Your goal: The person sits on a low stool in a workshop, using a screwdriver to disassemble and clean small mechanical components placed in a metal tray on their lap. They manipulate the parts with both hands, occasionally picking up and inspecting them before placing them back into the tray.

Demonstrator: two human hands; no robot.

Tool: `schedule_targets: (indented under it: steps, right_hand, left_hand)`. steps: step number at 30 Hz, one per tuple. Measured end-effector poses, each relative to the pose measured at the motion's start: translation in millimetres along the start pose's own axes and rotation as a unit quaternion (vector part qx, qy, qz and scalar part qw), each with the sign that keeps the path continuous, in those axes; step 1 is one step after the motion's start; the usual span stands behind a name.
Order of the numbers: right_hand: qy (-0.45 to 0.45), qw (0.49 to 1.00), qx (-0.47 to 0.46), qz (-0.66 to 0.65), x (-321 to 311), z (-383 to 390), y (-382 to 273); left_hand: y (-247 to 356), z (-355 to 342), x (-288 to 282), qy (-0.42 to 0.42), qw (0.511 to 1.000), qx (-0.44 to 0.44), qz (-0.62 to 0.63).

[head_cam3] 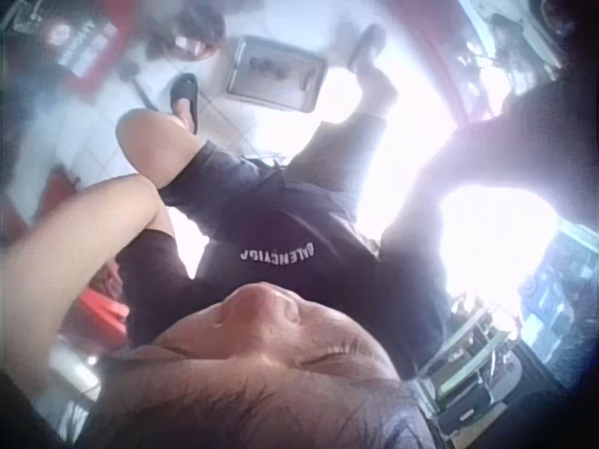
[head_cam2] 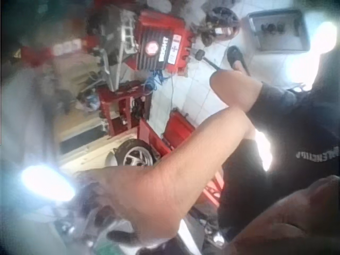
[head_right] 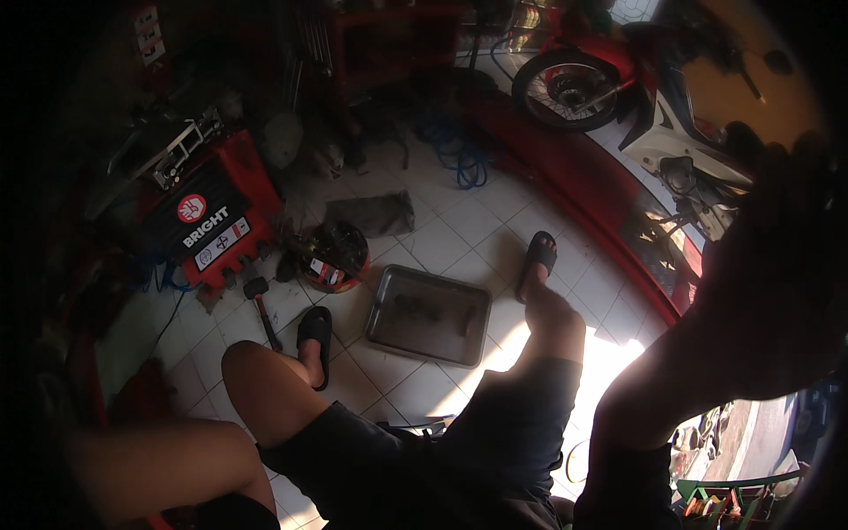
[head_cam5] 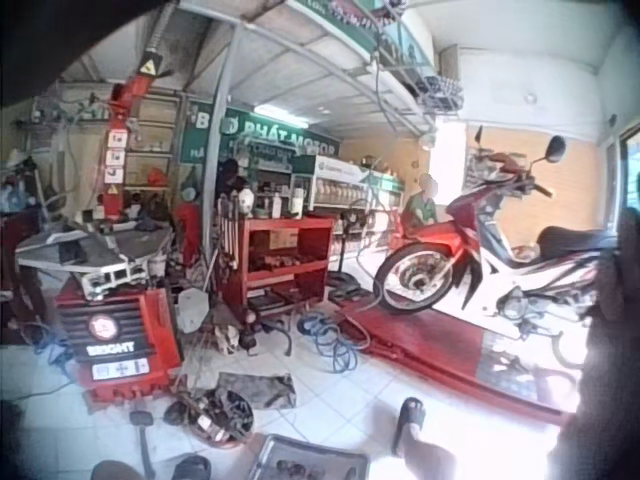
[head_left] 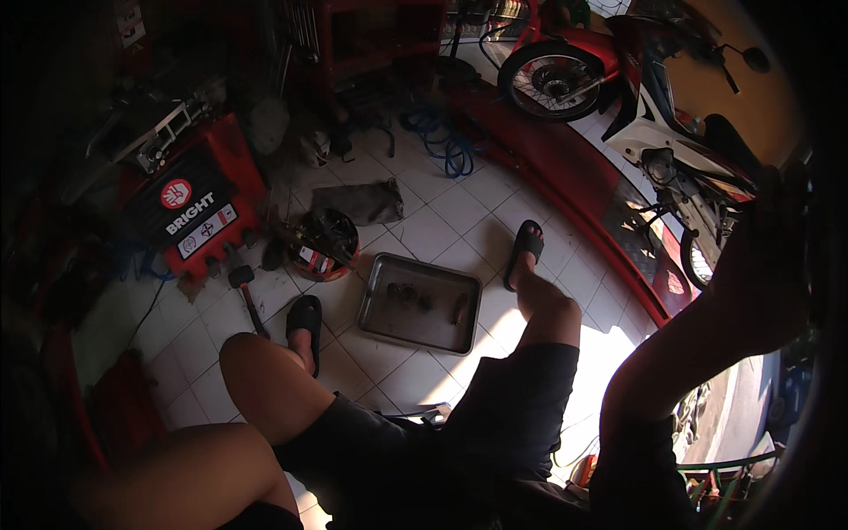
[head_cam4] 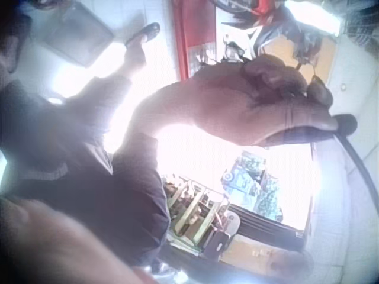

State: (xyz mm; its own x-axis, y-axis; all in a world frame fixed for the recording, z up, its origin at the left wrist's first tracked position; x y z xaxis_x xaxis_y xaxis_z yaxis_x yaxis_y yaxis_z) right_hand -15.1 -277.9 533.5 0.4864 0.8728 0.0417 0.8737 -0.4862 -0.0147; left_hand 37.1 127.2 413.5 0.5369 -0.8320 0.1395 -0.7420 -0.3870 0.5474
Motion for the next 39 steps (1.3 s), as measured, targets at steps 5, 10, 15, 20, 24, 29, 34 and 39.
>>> schedule_targets:
  steps: [5, 10, 15, 20, 24, 29, 34, 39]
  right_hand:
    - [-0.047, 0.973, 0.228, 0.003, 51.4, 95.1, 109.7]
    - [-0.076, 0.809, 0.572, -0.115, 70.4, 253.7, 189.4]
    - [-0.086, 0.630, 0.747, -0.193, 99.2, 326.5, 204.3]
    - [-0.134, 0.595, 0.763, -0.216, 98.4, 332.3, 229.1]
    - [-0.096, 0.570, 0.783, -0.228, 89.5, 342.1, 256.2]
    - [-0.027, 0.553, 0.798, -0.238, 89.3, 335.4, 265.4]
    - [0.026, 0.530, 0.804, -0.267, 87.1, 330.0, 262.6]
    - [0.066, 0.516, 0.801, -0.296, 83.4, 326.3, 256.8]
  left_hand:
    - [-10.0, -19.0, 66.2, -0.074, 0.995, 0.066, 0.026]
    - [-116.3, 72.8, 157.8, -0.530, 0.774, 0.056, -0.343]
    - [-205.3, 183.6, 132.5, -0.821, 0.366, -0.180, -0.400]
    - [-232.2, 188.1, 162.8, -0.834, 0.460, -0.183, -0.244]
    - [-255.1, 184.5, 186.1, -0.818, 0.454, -0.233, -0.266]
    - [-256.0, 201.0, 194.8, -0.841, 0.387, -0.289, -0.244]
    - [-260.4, 240.7, 171.9, -0.863, 0.351, -0.268, -0.245]
    - [-269.2, 294.4, 137.1, -0.865, 0.382, -0.178, -0.273]
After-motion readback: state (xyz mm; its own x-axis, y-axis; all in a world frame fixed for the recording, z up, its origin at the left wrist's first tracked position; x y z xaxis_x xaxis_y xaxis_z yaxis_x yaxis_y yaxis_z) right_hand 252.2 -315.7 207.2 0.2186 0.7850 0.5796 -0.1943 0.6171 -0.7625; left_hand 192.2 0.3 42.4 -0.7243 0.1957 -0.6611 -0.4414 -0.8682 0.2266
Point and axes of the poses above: each hand's wrist, its own z-axis away from the middle knuckle, its own x-axis out of the palm, y = z × x, the point moved 2 cm from there along -z, towards the middle knuckle, and after that the axes turned 11 degrees about -x, right-handed, at the moved point
